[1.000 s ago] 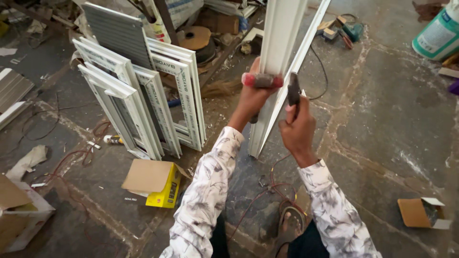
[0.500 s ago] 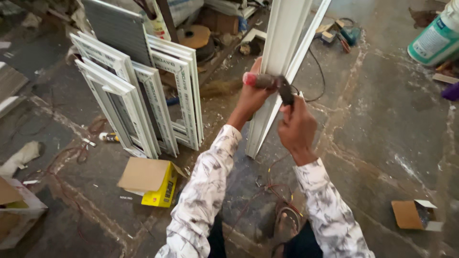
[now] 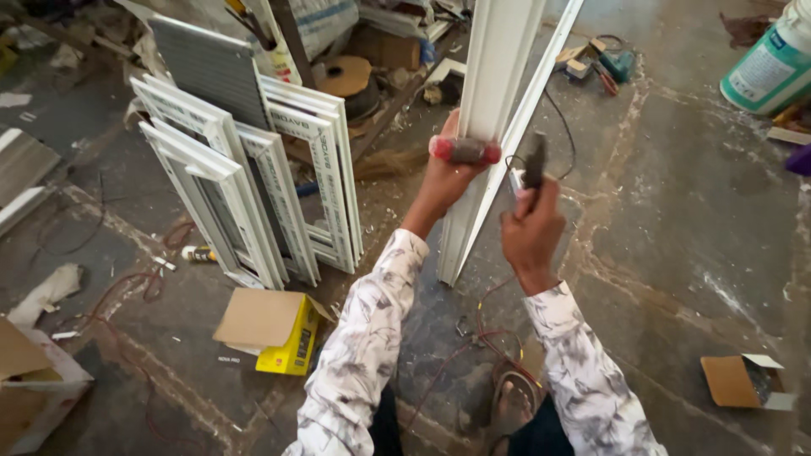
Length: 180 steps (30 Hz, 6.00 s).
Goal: The person kneels on the workshop floor holding a white window frame profile upright and uses pliers to grip and pull fasteners out of it. They then hold the profile with pliers while tapping it with a mallet, and finally set the profile down among stacked frames.
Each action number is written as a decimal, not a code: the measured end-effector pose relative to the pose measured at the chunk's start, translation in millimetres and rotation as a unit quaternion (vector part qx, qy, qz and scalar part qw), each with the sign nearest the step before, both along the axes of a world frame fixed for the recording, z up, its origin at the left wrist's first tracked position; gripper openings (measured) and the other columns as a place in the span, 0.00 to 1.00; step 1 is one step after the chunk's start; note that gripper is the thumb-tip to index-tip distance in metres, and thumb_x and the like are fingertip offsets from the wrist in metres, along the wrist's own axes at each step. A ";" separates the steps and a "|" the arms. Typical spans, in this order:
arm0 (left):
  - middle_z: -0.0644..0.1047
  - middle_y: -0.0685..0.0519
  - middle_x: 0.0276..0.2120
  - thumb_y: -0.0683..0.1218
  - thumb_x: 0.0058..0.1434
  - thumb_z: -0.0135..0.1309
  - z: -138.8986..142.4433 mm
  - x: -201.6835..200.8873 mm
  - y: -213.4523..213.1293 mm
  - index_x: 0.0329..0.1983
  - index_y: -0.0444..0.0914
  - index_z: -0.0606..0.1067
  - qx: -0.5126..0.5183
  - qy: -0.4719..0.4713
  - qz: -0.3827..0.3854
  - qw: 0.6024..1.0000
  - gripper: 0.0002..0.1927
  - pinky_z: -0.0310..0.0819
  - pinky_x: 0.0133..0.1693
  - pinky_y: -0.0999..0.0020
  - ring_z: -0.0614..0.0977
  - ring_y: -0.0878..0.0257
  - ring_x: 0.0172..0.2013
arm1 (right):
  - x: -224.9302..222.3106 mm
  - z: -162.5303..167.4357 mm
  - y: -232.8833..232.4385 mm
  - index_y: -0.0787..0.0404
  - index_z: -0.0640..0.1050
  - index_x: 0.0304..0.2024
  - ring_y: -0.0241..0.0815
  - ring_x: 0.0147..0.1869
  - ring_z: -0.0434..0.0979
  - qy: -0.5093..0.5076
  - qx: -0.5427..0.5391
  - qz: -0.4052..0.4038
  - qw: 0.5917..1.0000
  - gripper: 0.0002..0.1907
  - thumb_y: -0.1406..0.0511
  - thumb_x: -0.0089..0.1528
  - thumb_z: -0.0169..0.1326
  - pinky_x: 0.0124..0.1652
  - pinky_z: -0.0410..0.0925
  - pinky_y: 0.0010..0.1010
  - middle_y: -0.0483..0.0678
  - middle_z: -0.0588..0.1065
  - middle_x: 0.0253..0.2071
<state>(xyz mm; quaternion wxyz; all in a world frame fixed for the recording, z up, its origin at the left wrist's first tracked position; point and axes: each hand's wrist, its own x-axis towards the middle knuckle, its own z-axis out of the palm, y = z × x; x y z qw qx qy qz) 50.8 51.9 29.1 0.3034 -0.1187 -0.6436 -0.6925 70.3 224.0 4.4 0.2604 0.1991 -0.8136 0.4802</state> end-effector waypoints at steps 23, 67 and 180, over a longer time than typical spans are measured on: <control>0.77 0.55 0.43 0.35 0.56 0.65 -9.4 -5.3 -5.2 0.57 0.37 0.70 -0.007 -0.006 -0.006 1.000 0.26 0.75 0.47 0.71 0.77 0.69 0.44 | -3.4 -3.5 -11.3 0.60 0.71 0.50 0.35 0.31 0.64 -0.084 -0.077 0.015 0.993 0.19 0.76 0.56 0.53 0.31 0.65 0.30 0.39 0.63 0.29; 0.75 0.53 0.40 0.36 0.61 0.67 -34.7 -27.6 0.6 0.56 0.38 0.69 -0.014 0.089 -0.008 0.996 0.24 0.75 0.45 0.72 0.76 0.66 0.39 | 87.4 85.6 -53.5 0.67 0.59 0.69 0.34 0.33 0.63 -0.609 -0.320 0.576 0.441 0.41 0.74 0.51 0.49 0.26 0.61 0.22 0.47 0.64 0.40; 0.64 0.47 0.65 0.47 0.73 0.46 -7.2 3.6 -21.7 0.38 0.21 0.78 -0.070 -0.015 -0.084 0.994 0.21 0.64 0.61 0.68 0.69 0.57 0.65 | -28.6 7.4 -25.1 0.58 0.69 0.49 0.26 0.29 0.64 -0.201 -0.386 0.233 0.870 0.08 0.64 0.70 0.53 0.27 0.60 0.19 0.39 0.68 0.31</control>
